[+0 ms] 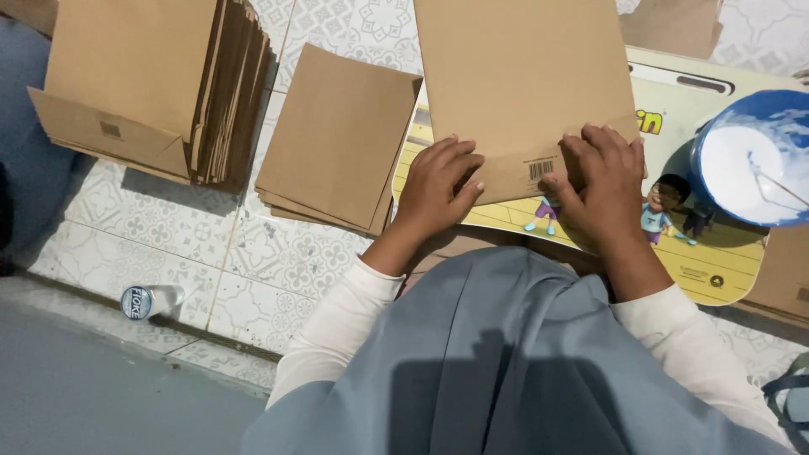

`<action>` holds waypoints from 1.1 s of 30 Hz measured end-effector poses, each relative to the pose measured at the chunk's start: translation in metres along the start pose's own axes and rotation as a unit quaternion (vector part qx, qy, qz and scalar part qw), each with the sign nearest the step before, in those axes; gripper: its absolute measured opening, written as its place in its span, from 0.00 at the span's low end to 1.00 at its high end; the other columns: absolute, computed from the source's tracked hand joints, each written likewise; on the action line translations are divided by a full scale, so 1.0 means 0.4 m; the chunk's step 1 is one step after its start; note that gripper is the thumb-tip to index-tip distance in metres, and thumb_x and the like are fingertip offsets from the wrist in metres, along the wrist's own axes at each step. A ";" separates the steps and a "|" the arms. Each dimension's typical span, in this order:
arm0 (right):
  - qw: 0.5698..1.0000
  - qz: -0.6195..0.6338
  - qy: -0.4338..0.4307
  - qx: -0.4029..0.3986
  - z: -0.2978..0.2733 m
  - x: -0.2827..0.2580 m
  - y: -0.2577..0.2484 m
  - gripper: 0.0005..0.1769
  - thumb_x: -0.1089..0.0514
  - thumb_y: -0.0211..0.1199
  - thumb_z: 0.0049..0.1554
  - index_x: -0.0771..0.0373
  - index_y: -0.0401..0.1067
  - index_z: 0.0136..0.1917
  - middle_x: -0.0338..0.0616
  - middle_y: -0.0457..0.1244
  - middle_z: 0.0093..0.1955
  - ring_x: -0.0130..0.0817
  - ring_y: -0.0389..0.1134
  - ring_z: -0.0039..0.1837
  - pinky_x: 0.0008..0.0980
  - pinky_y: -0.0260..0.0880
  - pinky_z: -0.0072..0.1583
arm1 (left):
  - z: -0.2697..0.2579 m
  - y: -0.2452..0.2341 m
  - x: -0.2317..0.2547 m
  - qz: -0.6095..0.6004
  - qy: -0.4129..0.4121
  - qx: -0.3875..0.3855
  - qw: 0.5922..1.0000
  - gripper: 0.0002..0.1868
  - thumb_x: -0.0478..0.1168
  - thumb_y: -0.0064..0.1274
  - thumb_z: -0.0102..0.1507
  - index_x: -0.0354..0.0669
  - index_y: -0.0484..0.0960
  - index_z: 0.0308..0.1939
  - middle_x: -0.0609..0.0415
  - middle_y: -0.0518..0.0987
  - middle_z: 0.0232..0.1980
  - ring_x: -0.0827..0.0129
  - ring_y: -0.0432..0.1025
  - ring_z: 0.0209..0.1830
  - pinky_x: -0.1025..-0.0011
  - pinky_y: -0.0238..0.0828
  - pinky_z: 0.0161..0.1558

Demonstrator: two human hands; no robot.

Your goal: Folding and gluing the bottom flaps of brown paper bags to assemble them.

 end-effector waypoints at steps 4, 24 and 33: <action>0.997 0.037 -0.031 0.059 -0.002 -0.021 -0.017 0.36 0.38 0.63 0.65 0.60 0.66 0.77 0.67 0.56 0.75 0.71 0.50 0.80 0.71 0.31 0.77 | 0.006 -0.011 -0.008 -0.045 -0.014 -0.087 0.995 0.19 0.54 0.48 0.68 0.67 0.79 0.62 0.49 0.76 0.68 0.43 0.62 0.75 0.44 0.53 0.72; 0.991 -0.034 -0.110 0.061 -0.187 -0.050 -0.054 0.20 0.34 0.62 0.61 0.47 0.78 0.57 0.40 0.68 0.64 0.47 0.69 0.67 0.54 0.63 0.69 | 0.011 -0.017 -0.005 0.037 -0.010 -0.142 0.989 0.22 0.49 0.57 0.65 0.70 0.79 0.64 0.54 0.72 0.72 0.49 0.61 0.76 0.48 0.53 0.73; 0.989 -0.049 -0.108 0.083 -0.177 -0.059 -0.056 0.16 0.37 0.65 0.62 0.48 0.78 0.54 0.37 0.68 0.60 0.43 0.69 0.65 0.49 0.61 0.67 | 0.046 -0.012 -0.018 0.133 0.080 -0.087 0.984 0.18 0.56 0.55 0.66 0.66 0.81 0.60 0.60 0.80 0.59 0.57 0.72 0.64 0.56 0.69 0.56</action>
Point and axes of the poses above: each hand's wrist, its own z-axis towards the middle knuckle, its own y-axis out of the palm, x = y × z, the point moved 2 cm from there along z, towards the middle knuckle
